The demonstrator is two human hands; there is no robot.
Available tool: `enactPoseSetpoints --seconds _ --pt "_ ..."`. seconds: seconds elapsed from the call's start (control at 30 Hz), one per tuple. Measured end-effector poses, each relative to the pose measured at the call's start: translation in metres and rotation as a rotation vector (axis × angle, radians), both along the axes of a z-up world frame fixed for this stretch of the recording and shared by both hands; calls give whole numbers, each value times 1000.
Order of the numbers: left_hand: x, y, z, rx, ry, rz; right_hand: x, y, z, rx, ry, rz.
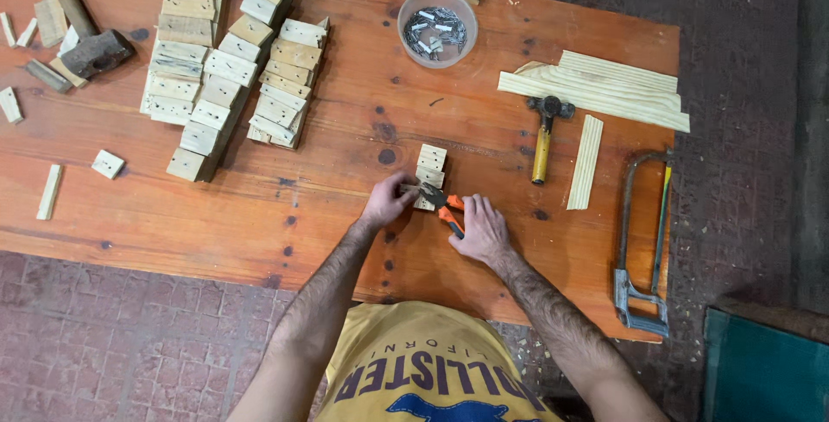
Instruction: The person uses pliers to pull nails out of small wooden blocks on a workbench. They repeatedly pick up blocks, extract nails, and place the blocks back in a stack. A container of nails, a hammer, and a saw are visible on the table.
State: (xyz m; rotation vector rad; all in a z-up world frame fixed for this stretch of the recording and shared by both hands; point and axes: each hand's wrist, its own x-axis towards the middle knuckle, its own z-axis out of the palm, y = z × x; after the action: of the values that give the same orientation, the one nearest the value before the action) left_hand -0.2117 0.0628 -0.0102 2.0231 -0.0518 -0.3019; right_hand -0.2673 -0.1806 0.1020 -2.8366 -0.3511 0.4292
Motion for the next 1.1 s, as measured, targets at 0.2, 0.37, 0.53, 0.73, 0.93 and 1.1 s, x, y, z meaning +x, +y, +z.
enactPoseSetpoints --seconds 0.2,0.37,0.53,0.73,0.93,1.1 --pt "18 7 21 99 256 -43 6 -3 -5 -69 -14 49" --pt "26 0 17 222 353 -36 11 -2 0 -104 32 78" --pt "31 -4 26 298 381 -14 19 5 31 -129 128 64" --pt "36 -12 15 397 493 5 33 12 65 -233 220 135" --pt "37 -15 14 483 456 -34 45 18 81 -260 255 199" --pt "36 -16 6 471 497 -54 50 18 91 -229 349 170"
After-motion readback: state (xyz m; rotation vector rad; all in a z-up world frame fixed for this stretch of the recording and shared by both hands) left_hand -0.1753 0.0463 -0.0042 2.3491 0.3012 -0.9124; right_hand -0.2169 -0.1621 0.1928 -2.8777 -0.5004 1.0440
